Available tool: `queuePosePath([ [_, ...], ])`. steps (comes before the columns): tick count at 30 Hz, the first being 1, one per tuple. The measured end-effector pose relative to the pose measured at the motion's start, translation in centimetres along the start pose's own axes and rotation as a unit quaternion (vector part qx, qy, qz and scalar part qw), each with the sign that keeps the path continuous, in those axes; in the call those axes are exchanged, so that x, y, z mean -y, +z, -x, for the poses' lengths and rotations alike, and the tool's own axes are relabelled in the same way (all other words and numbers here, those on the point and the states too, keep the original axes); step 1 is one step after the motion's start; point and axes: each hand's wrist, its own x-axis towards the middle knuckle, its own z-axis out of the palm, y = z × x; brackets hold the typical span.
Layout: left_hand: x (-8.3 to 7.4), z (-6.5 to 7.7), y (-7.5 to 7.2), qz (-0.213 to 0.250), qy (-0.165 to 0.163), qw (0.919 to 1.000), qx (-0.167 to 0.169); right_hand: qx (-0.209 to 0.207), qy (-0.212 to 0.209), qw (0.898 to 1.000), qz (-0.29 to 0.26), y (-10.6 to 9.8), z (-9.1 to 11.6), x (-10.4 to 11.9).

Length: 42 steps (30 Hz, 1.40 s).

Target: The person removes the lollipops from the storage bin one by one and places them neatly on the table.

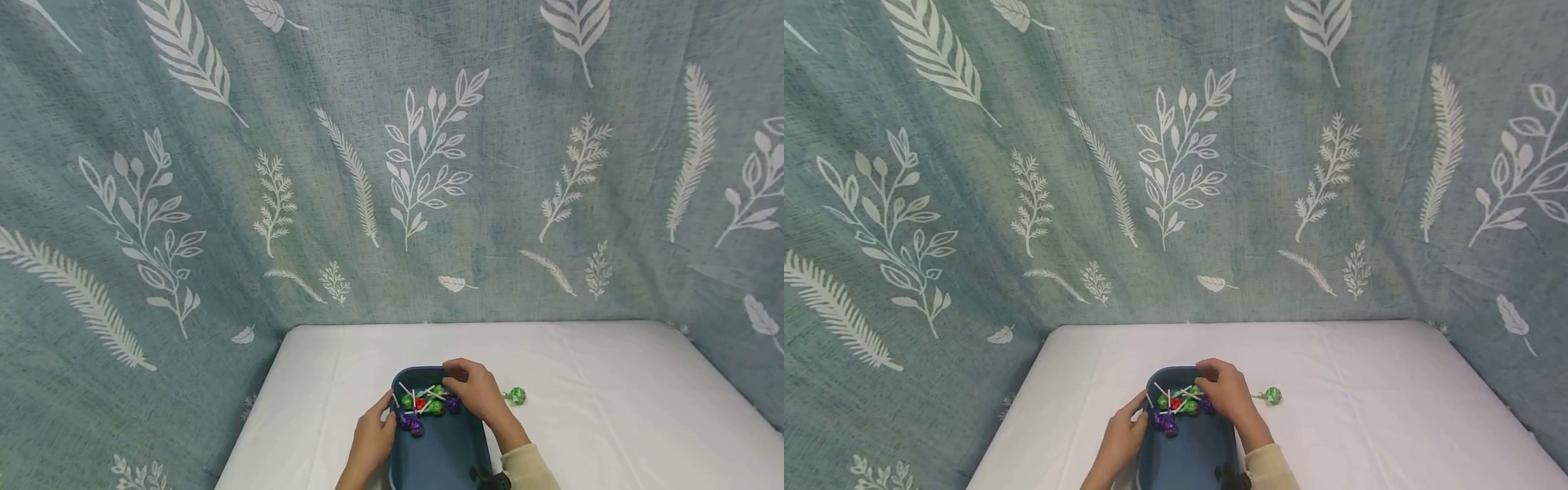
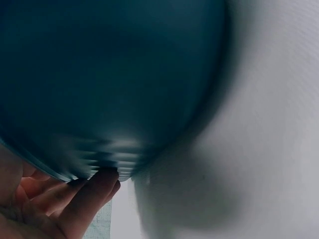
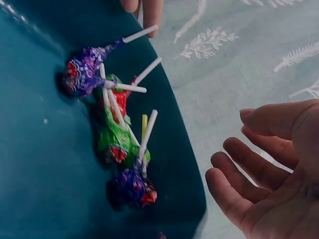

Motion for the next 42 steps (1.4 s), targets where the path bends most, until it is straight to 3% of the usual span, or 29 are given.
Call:
queuePosePath([
  [10, -0.2, 0.0, -0.1, 0.009, 0.001, 1.0, 0.002, 0.026, 0.024, 0.999, 0.016, 1.2, -0.5, 0.0],
  [30, -0.2, -0.1, -0.3, 0.017, 0.007, 0.9998, 0.009, 0.059, 0.032, 0.996, 0.065, 3.3, -1.4, -0.2],
  [42, -0.2, -0.2, -0.4, 0.008, 0.003, 0.9999, 0.009, 0.066, 0.002, 0.992, 0.108, 4.2, -1.6, -1.8],
])
